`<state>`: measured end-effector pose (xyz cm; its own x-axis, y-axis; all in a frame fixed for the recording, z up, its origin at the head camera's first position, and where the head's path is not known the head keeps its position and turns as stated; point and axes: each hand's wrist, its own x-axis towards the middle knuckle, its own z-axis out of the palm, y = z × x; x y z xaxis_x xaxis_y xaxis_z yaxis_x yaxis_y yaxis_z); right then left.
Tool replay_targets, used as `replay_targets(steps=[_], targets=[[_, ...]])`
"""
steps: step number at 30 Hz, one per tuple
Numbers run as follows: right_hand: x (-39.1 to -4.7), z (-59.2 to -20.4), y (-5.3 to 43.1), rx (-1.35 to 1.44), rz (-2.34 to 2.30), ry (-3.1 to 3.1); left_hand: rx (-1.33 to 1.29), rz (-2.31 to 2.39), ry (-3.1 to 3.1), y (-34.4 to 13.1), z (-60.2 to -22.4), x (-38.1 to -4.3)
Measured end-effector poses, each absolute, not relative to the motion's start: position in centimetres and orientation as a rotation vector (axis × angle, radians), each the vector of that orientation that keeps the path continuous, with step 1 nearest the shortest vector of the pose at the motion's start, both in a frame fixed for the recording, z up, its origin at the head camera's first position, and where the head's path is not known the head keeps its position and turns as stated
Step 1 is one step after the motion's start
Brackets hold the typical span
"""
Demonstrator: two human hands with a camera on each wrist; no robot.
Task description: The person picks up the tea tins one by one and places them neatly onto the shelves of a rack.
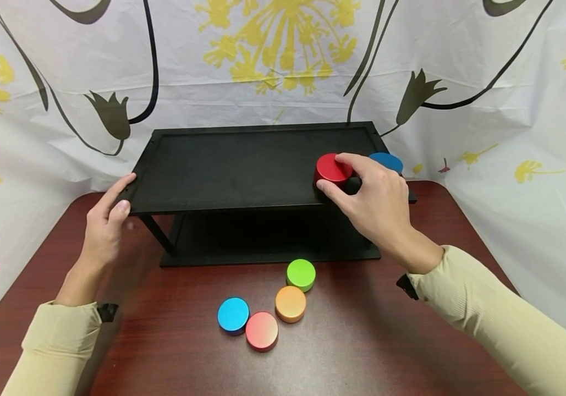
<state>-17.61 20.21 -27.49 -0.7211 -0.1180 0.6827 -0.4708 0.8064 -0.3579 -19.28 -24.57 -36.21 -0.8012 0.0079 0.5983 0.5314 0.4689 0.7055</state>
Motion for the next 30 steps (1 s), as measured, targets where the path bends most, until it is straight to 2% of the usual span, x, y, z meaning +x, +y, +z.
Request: replay_targets(steps=[11,20,30], targets=[[-17.7,-27.3,19.9,0.417,0.637,-2.367,-0.459,-1.326,-2.194,-23.4,-34.3,-17.9],[-17.6,-27.2,19.9,0.406,0.626,-2.402,-0.446,-1.315,-2.198,-24.4,-36.1,-19.1],[-17.5,-27.4,19.8,0.404,0.618,-2.41,-0.457,-1.317,-2.185,-24.6,-36.3,-19.3]])
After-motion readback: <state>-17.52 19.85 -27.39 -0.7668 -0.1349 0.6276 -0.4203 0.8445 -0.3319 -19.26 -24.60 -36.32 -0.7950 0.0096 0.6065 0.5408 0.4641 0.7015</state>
